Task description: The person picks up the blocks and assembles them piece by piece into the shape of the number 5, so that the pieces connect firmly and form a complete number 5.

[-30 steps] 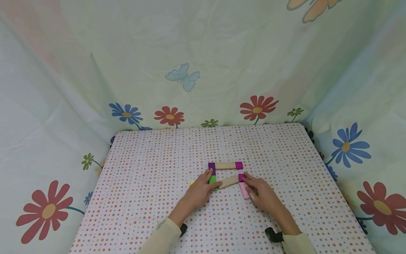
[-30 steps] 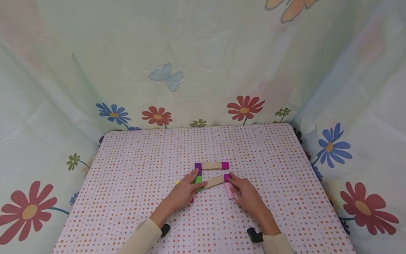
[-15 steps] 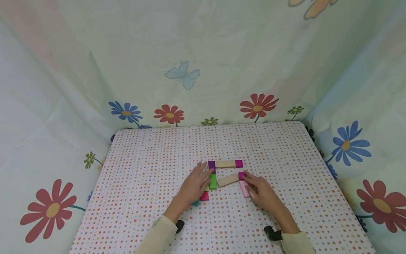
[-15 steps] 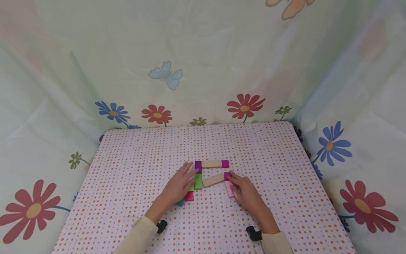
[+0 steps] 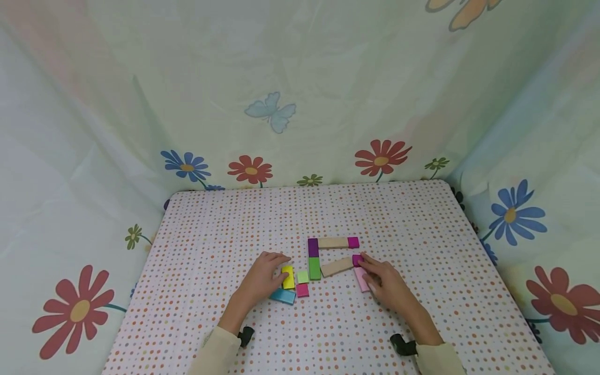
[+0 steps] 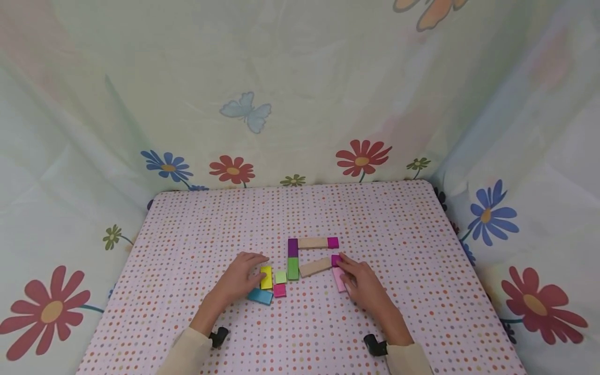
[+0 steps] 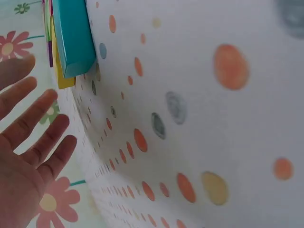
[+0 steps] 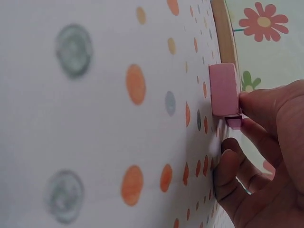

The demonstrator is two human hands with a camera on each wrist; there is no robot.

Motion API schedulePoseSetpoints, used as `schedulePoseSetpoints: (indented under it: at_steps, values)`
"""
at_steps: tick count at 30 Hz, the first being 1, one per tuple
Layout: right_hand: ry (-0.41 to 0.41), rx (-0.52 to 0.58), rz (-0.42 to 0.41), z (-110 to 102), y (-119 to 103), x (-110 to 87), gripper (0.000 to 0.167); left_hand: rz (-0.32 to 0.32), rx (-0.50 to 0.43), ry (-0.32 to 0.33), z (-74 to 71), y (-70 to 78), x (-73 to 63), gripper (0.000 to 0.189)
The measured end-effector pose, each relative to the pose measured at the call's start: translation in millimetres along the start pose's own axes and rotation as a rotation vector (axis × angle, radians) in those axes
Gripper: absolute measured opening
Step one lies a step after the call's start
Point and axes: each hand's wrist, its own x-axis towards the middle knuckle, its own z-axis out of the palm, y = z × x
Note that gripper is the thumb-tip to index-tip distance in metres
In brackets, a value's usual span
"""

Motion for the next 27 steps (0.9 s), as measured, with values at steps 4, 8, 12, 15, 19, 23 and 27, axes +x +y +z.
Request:
schedulePoseSetpoints:
  at_steps: [4, 8, 12, 15, 19, 23, 27]
  values:
    - [-0.004, 0.010, 0.010, -1.5, -1.0, 0.2, 0.041, 0.002, 0.007, -0.047, 2.1, -0.5, -5.6, 0.044]
    - [-0.005, 0.004, 0.013, -1.5, -0.7, -0.2, 0.041, -0.002, 0.028, -0.071, 5.7, 0.9, -9.2, 0.048]
    - [-0.002, 0.002, 0.009, -0.1, 0.4, -0.4, 0.041, -0.001, 0.068, -0.072, 8.1, 3.1, -10.5, 0.049]
    - [0.000, 0.003, 0.005, 1.5, 1.3, -0.4, 0.041, -0.003, 0.103, -0.074, 8.8, 4.3, -11.0, 0.050]
    - [0.004, 0.005, 0.003, 3.2, 2.0, -0.6, 0.041, 0.004, 0.168, -0.070, 9.5, 5.1, -10.9, 0.050]
    - [0.011, 0.007, 0.001, 3.6, 2.2, -0.7, 0.041, 0.015, 0.231, -0.049, 9.6, 5.4, -10.0, 0.048]
    - [0.013, 0.007, 0.000, 3.5, 2.2, -0.9, 0.040, 0.001, 0.252, -0.048, 9.2, 6.3, -9.0, 0.048]
